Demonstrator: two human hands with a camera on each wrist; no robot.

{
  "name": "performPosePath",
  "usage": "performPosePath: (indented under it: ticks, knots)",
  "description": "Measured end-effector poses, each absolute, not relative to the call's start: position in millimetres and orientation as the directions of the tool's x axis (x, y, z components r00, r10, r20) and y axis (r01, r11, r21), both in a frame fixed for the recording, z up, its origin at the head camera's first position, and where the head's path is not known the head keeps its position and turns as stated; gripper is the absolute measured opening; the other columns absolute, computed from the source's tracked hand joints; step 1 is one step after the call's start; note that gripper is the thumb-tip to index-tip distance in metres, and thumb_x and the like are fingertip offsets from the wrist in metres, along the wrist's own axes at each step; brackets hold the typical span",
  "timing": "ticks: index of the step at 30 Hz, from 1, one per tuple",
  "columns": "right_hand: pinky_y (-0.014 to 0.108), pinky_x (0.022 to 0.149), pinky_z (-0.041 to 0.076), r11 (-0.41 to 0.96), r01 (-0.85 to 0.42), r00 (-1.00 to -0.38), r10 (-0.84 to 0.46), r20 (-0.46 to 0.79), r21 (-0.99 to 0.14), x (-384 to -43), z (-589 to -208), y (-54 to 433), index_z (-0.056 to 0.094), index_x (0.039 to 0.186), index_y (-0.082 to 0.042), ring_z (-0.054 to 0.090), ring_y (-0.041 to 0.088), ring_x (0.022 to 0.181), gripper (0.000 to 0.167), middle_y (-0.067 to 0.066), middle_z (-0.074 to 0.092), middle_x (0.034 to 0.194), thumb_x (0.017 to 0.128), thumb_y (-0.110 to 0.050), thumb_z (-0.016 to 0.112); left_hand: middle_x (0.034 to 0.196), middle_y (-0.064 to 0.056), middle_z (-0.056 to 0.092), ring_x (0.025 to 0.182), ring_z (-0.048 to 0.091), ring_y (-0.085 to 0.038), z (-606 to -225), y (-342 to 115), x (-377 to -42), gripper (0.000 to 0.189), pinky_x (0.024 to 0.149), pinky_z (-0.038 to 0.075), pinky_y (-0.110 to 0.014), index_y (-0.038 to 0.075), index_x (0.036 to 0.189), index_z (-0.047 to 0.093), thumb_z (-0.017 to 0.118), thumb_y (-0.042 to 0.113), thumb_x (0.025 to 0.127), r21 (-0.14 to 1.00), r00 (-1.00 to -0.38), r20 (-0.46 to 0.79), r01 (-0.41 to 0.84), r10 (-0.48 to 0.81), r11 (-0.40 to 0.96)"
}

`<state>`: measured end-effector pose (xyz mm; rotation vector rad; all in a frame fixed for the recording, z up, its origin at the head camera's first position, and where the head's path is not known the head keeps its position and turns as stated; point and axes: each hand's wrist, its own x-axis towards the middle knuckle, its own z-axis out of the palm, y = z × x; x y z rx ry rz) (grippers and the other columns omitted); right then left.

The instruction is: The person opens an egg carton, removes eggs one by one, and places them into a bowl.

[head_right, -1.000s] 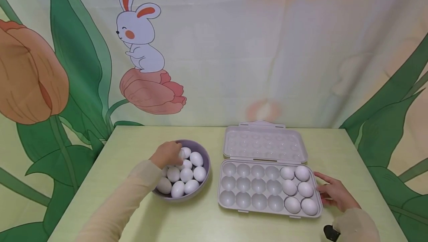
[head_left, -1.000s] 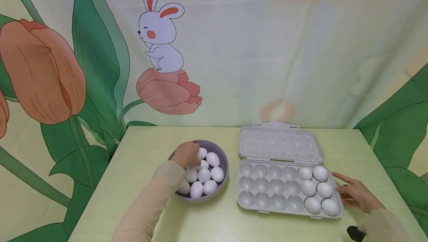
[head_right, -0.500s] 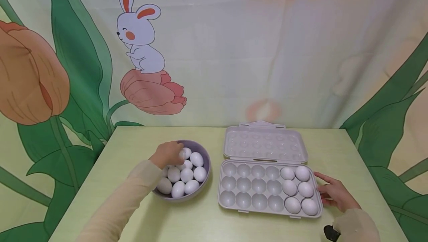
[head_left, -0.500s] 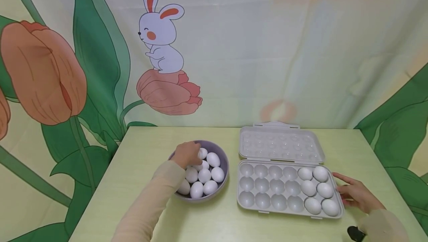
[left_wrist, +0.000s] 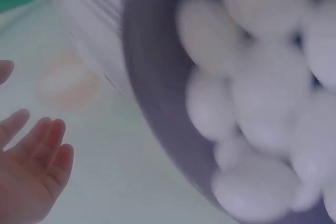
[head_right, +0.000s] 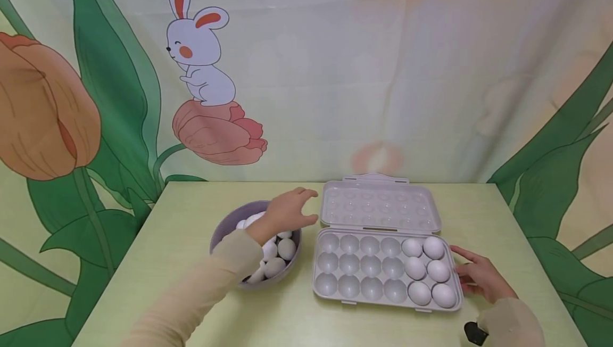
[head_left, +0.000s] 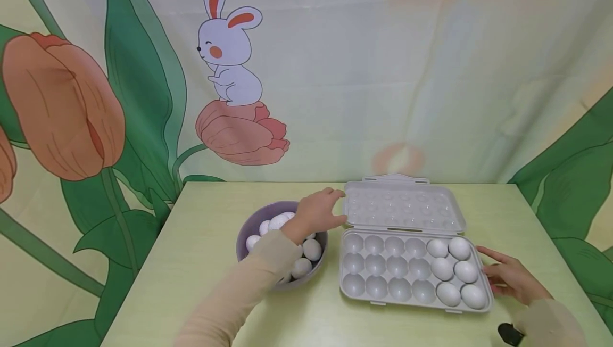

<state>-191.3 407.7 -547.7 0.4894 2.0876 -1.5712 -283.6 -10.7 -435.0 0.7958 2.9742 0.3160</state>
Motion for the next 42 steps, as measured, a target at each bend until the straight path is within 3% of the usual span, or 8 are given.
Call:
performPosePath:
  ticks: [11, 14, 19, 23, 29, 31, 38, 42]
  knots:
    - [0.029, 0.061, 0.045, 0.279, 0.557, -0.816, 0.012, -0.577, -0.782, -194, -552, 411, 0.013, 0.141, -0.011, 0.053, 0.011, 0.067, 0.070, -0.004, 0.056, 0.078, 0.085, -0.015, 0.054, 0.116, 0.007, 0.056, 0.099, 0.055, -0.006, -475, 96, -238, 0.052, 0.074, 0.044, -0.018, 0.023, 0.125, 0.046, 0.062, 0.032, 0.076, 0.280, -0.679, -0.048, 0.695, 0.733, 0.662]
    - [0.028, 0.061, 0.045, 0.281, 0.546, -0.823, 0.001, -0.569, -0.789, -194, -551, 411, 0.013, 0.141, -0.011, 0.053, 0.010, 0.068, 0.070, -0.004, 0.056, 0.078, 0.085, -0.016, 0.054, 0.115, 0.010, 0.055, 0.093, 0.055, -0.002, -492, 117, -225, 0.052, 0.065, 0.042, -0.015, 0.026, 0.125, 0.045, 0.062, 0.032, 0.076, 0.273, -0.647, -0.061, 0.722, 0.760, 0.636]
    - [0.027, 0.061, 0.045, 0.273, 0.542, -0.825, -0.005, -0.565, -0.795, -193, -550, 411, 0.014, 0.141, -0.012, 0.053, 0.010, 0.068, 0.071, -0.005, 0.056, 0.078, 0.084, -0.018, 0.055, 0.108, 0.015, 0.054, 0.082, 0.053, 0.001, -515, 142, -207, 0.053, 0.049, 0.035, -0.017, 0.033, 0.124, 0.043, 0.060, 0.029, 0.074, 0.262, -0.656, -0.055, 0.718, 0.753, 0.645]
    - [0.026, 0.061, 0.045, 0.265, 0.533, -0.830, -0.022, -0.557, -0.804, -192, -550, 410, 0.014, 0.141, -0.012, 0.053, 0.008, 0.068, 0.071, -0.006, 0.057, 0.077, 0.084, -0.018, 0.056, 0.097, 0.016, 0.055, 0.073, 0.053, -0.001, -531, 157, -201, 0.052, 0.046, 0.032, -0.018, 0.036, 0.120, 0.046, 0.061, 0.026, 0.070, 0.166, -0.629, 0.010, 0.768, 0.778, 0.619]
    - [0.026, 0.061, 0.045, 0.272, 0.540, -0.826, -0.010, -0.564, -0.796, -191, -549, 410, 0.013, 0.141, -0.010, 0.052, 0.009, 0.068, 0.071, -0.005, 0.056, 0.077, 0.084, -0.017, 0.055, 0.085, 0.016, 0.054, 0.062, 0.050, -0.004, -542, 172, -197, 0.040, 0.049, 0.034, -0.020, 0.036, 0.112, 0.049, 0.060, 0.036, 0.074, -0.141, -0.535, 0.082, 0.829, 0.841, 0.541]
    - [0.027, 0.062, 0.045, 0.273, 0.539, -0.827, -0.010, -0.562, -0.797, -191, -548, 409, 0.013, 0.141, -0.010, 0.053, 0.009, 0.068, 0.071, -0.005, 0.056, 0.077, 0.084, -0.017, 0.054, 0.085, 0.016, 0.054, 0.063, 0.050, -0.003, -542, 174, -194, 0.038, 0.047, 0.034, -0.020, 0.036, 0.111, 0.049, 0.060, 0.037, 0.074, -0.167, -0.530, 0.070, 0.829, 0.845, 0.534]
    - [0.027, 0.062, 0.045, 0.279, 0.542, -0.825, -0.004, -0.565, -0.793, -191, -548, 409, 0.013, 0.141, -0.010, 0.052, 0.010, 0.069, 0.070, -0.004, 0.055, 0.079, 0.084, -0.016, 0.053, 0.088, 0.015, 0.053, 0.073, 0.053, -0.003, -534, 184, -187, 0.031, 0.047, 0.035, -0.020, 0.035, 0.103, 0.053, 0.063, 0.038, 0.074, -0.037, -0.606, -0.052, 0.796, 0.794, 0.604]
    - [0.028, 0.062, 0.045, 0.281, 0.543, -0.825, 0.001, -0.566, -0.791, -192, -549, 409, 0.013, 0.141, -0.010, 0.052, 0.011, 0.069, 0.069, -0.004, 0.054, 0.079, 0.085, -0.015, 0.052, 0.091, 0.016, 0.054, 0.078, 0.054, -0.002, -530, 187, -185, 0.032, 0.050, 0.039, -0.020, 0.038, 0.107, 0.052, 0.061, 0.041, 0.077, -0.085, -0.614, -0.084, 0.789, 0.785, 0.608]
